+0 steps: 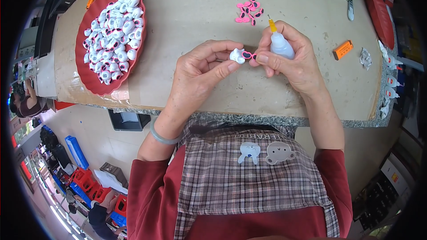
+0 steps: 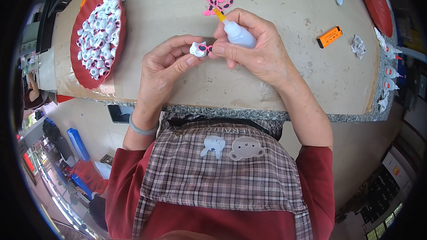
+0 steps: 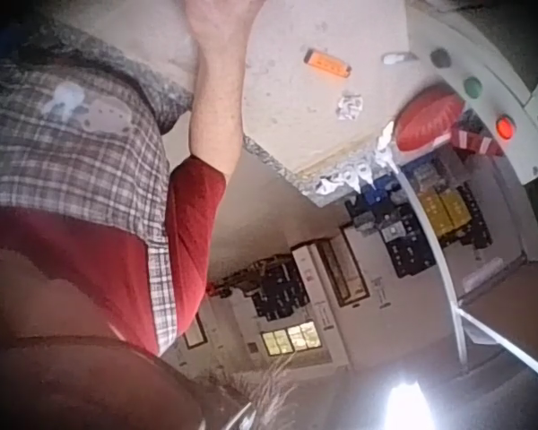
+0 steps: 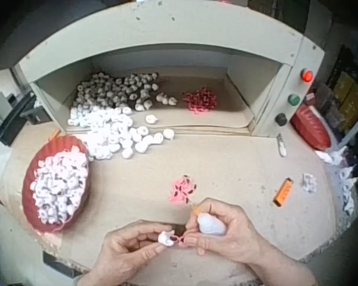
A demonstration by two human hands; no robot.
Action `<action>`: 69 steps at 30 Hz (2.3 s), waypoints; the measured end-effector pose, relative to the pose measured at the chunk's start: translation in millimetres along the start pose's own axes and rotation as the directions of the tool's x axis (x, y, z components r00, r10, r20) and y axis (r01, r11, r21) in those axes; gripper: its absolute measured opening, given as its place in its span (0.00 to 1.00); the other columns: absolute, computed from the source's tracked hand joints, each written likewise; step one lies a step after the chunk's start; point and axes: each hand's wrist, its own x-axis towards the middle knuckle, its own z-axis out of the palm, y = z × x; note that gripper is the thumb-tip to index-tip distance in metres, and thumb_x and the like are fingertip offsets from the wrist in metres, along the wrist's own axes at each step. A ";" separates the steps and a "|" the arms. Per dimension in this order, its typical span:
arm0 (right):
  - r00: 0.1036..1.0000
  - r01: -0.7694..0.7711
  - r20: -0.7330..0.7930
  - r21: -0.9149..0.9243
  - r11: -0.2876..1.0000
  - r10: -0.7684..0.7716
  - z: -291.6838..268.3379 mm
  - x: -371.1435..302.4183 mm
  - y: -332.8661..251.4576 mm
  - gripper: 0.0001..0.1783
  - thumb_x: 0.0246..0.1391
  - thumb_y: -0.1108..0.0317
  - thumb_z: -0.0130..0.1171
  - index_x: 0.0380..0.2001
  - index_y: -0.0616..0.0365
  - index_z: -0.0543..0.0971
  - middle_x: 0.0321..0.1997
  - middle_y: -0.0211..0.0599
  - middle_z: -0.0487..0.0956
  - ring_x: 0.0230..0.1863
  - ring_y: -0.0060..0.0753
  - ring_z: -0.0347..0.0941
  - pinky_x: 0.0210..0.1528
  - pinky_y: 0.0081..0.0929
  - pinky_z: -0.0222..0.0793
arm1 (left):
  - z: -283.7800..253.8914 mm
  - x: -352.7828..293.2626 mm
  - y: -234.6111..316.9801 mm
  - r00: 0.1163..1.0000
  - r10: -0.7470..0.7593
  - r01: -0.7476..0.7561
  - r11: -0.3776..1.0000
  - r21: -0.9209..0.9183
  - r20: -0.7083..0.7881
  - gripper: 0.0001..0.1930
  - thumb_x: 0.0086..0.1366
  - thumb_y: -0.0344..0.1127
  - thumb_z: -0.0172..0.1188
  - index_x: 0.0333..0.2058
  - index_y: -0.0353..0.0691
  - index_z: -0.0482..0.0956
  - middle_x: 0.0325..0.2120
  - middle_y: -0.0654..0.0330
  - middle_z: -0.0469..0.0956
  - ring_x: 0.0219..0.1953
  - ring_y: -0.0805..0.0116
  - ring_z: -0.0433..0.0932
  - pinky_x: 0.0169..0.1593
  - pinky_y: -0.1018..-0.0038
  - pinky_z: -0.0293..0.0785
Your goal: The person glues pink bows onto white cat-shaped toy heads using a glue bottle.
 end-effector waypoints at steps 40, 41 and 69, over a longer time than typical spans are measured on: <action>0.976 0.083 -0.113 -0.594 0.800 -0.186 20.8 -5.6 3.0 0.14 0.44 0.70 0.66 0.33 0.55 0.71 0.25 0.31 0.79 0.27 0.29 0.78 0.30 0.23 0.72 | 2.5 0.4 -8.1 0.984 0.175 -0.172 0.979 0.113 -0.014 0.13 0.57 0.19 0.58 0.42 0.30 0.77 0.39 0.54 0.76 0.41 0.70 0.77 0.44 0.79 0.77; 0.976 0.083 -0.114 -0.593 0.801 -0.186 20.4 -5.1 5.1 0.14 0.44 0.70 0.66 0.33 0.55 0.71 0.25 0.31 0.79 0.27 0.29 0.78 0.30 0.23 0.72 | 1.7 -0.1 -8.3 0.983 0.181 -0.178 0.976 0.123 -0.018 0.12 0.57 0.19 0.58 0.42 0.29 0.77 0.39 0.54 0.76 0.41 0.69 0.78 0.44 0.79 0.77; 0.926 0.320 0.001 -0.535 0.782 -0.378 15.1 -0.4 15.8 0.09 0.42 0.75 0.65 0.30 0.60 0.77 0.28 0.31 0.78 0.30 0.23 0.75 0.32 0.20 0.70 | 6.7 -1.8 -12.4 0.966 0.253 -0.251 0.967 0.034 -0.058 0.12 0.57 0.18 0.56 0.42 0.27 0.76 0.40 0.52 0.76 0.42 0.68 0.77 0.46 0.78 0.76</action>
